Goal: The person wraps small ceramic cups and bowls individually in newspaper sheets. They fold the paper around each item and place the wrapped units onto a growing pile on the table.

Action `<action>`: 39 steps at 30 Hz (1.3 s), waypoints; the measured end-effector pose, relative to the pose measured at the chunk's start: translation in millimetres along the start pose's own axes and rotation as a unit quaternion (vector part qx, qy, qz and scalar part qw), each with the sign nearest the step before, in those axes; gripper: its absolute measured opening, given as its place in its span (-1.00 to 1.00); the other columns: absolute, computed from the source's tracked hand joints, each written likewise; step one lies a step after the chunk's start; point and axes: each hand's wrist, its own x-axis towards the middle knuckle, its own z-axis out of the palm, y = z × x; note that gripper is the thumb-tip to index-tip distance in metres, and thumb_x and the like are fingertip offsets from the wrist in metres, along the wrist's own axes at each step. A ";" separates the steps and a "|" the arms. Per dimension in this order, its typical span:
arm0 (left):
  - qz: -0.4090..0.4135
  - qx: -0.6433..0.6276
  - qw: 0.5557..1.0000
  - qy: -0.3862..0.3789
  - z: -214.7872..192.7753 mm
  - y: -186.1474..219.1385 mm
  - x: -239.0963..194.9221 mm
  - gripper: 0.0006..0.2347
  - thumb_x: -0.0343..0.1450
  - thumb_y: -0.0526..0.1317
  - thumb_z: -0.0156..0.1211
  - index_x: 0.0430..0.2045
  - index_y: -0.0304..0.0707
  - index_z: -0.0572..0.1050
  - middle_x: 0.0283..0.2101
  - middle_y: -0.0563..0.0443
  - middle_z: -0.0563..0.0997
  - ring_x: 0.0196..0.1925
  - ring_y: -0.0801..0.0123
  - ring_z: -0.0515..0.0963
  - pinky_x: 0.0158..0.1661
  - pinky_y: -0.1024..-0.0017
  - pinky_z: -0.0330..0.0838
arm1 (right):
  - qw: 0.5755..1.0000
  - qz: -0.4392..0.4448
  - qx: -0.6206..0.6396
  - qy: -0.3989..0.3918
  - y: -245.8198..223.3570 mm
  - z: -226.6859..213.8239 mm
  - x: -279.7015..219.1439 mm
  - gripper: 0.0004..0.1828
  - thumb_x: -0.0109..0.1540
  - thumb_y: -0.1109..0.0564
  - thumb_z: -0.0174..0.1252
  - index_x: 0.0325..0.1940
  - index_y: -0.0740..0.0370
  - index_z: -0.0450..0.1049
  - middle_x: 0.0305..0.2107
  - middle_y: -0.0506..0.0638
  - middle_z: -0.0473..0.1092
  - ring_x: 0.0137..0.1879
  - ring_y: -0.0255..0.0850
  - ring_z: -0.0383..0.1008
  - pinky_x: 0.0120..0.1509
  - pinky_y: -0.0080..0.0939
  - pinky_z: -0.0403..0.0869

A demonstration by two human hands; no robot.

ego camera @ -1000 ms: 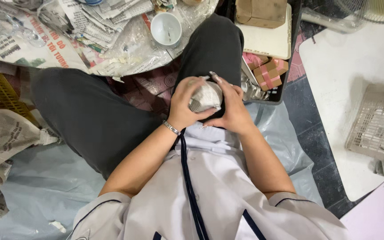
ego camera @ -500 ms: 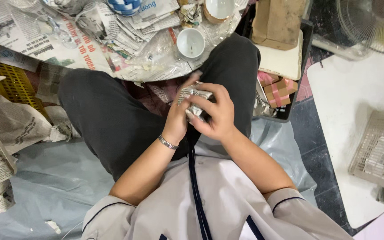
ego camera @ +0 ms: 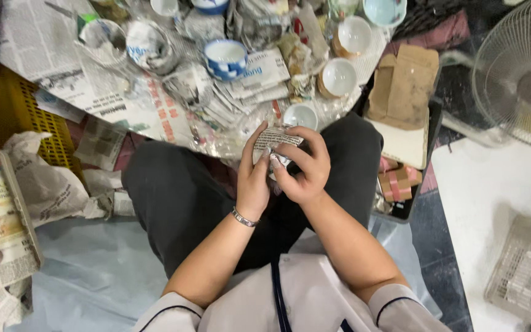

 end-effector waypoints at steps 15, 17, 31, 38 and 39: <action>-0.166 -0.135 0.971 0.109 -99.2 -38.8 110.7 -0.76 0.56 -0.18 -0.01 -0.05 -0.39 0.46 -0.07 -0.01 0.58 -0.04 0.35 0.57 -0.03 0.32 0.47 | 0.872 -0.112 -0.239 -0.411 7.6 41.5 127.2 -0.16 -0.12 -0.26 0.42 0.18 0.03 0.41 0.17 0.20 0.31 0.31 0.28 0.31 0.33 0.30 0.25; -0.155 -0.186 0.966 0.087 -96.6 -37.0 110.3 -0.74 0.60 -0.14 -0.02 0.00 -0.40 0.45 -0.03 -0.04 0.56 0.00 0.31 0.54 0.00 0.29 0.44 | 0.886 -0.066 -0.170 -0.427 14.9 47.7 129.4 -0.20 0.01 -0.18 0.40 0.25 0.13 0.38 0.21 0.19 0.32 0.31 0.23 0.33 0.33 0.16 0.32; 0.102 -0.090 0.986 -0.100 -71.9 61.5 124.1 -0.25 0.56 0.21 -0.09 0.53 -0.34 -0.12 0.62 -0.15 -0.07 0.68 0.12 -0.09 0.59 0.12 -0.28 | 0.979 -0.021 -0.094 -0.177 70.9 90.0 174.1 -0.29 0.11 -0.04 0.35 0.28 0.26 0.33 0.15 0.21 0.37 0.30 0.14 0.42 0.40 0.13 0.43; 0.069 -0.131 0.988 -0.051 -87.0 52.0 140.7 -0.36 0.59 0.20 -0.21 0.44 -0.35 0.17 0.45 -0.28 0.33 0.47 -0.01 0.36 0.46 0.00 0.13 | 0.959 -0.081 -0.187 -0.197 159.5 99.6 318.9 -0.42 0.30 -0.08 0.44 0.29 0.18 0.40 0.15 0.21 0.42 0.28 0.16 0.46 0.35 0.06 0.46; 0.055 -0.122 0.990 -0.038 -88.1 49.8 142.4 -0.38 0.60 0.19 -0.22 0.41 -0.37 0.22 0.40 -0.29 0.40 0.42 -0.01 0.42 0.44 0.01 0.17 | 0.957 -0.078 -0.186 -0.207 174.2 105.2 335.5 -0.41 0.31 -0.08 0.42 0.30 0.19 0.39 0.17 0.22 0.43 0.30 0.16 0.46 0.36 0.06 0.45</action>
